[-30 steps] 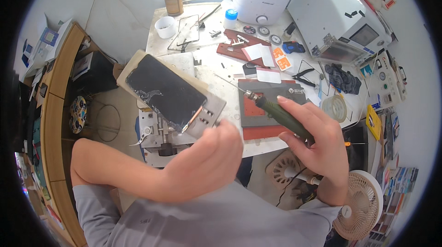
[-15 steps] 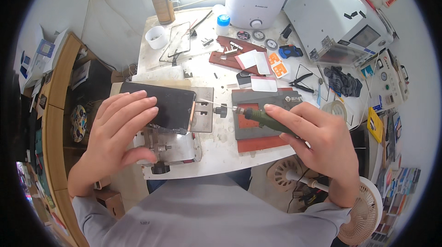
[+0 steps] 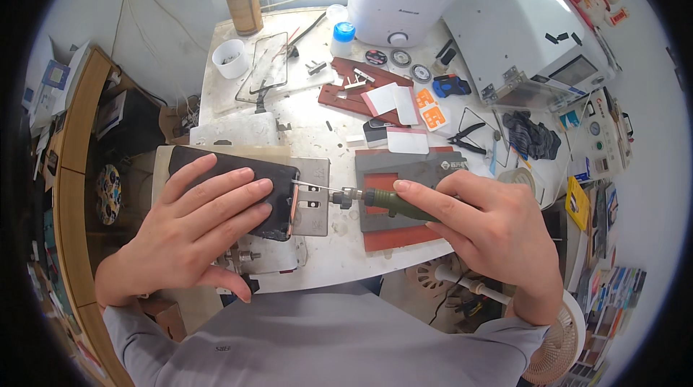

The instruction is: The person uses a rotary tool to scrape adhesive residue from the back of a smartphone screen that is clamped in a vise. They repeatedly scrape and wipe the surface, removing black residue and exposing the underlying material.

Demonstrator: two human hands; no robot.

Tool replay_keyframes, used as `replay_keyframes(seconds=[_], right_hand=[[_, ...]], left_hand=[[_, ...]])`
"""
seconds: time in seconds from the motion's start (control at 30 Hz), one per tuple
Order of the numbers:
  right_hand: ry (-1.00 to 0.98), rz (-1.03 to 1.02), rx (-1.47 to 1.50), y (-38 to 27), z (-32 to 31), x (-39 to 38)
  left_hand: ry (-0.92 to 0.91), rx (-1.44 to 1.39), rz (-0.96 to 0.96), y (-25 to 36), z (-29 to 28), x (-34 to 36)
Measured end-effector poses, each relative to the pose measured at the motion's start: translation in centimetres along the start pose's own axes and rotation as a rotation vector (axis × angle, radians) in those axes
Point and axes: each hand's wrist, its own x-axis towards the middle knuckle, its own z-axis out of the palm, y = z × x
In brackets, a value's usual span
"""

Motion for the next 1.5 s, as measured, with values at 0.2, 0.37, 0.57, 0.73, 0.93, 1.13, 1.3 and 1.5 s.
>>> replay_keyframes(seconds=[0.2, 0.37, 0.57, 0.73, 0.93, 1.13, 1.3, 1.5], right_hand=[[-0.013, 0.001, 0.005, 0.1, 0.1, 0.2], [-0.021, 0.008, 0.009, 0.2, 0.1, 0.1], [-0.025, 0.006, 0.016, 0.4, 0.2, 0.1], [-0.025, 0.008, 0.016, 0.5, 0.3, 0.0], [-0.025, 0.014, 0.013, 0.6, 0.5, -0.1], [-0.009, 0.001, 0.032, 0.7, 0.7, -0.2], [-0.006, 0.009, 0.042, 0.8, 0.9, -0.3], [-0.002, 0.009, 0.051, 0.9, 1.1, -0.4]], left_hand=[[-0.007, 0.002, -0.005, -0.1, -0.1, -0.1], [-0.013, 0.004, -0.014, 0.0, -0.1, -0.1], [-0.013, 0.002, -0.016, 0.1, -0.1, 0.0], [-0.01, 0.004, -0.024, 0.2, 0.0, -0.1], [-0.017, 0.009, -0.027, 0.2, 0.0, -0.2], [-0.022, 0.01, -0.027, 0.2, 0.0, -0.1], [-0.025, 0.013, -0.032, 0.3, 0.0, -0.2], [-0.028, 0.012, -0.034, 0.3, 0.0, -0.2]])
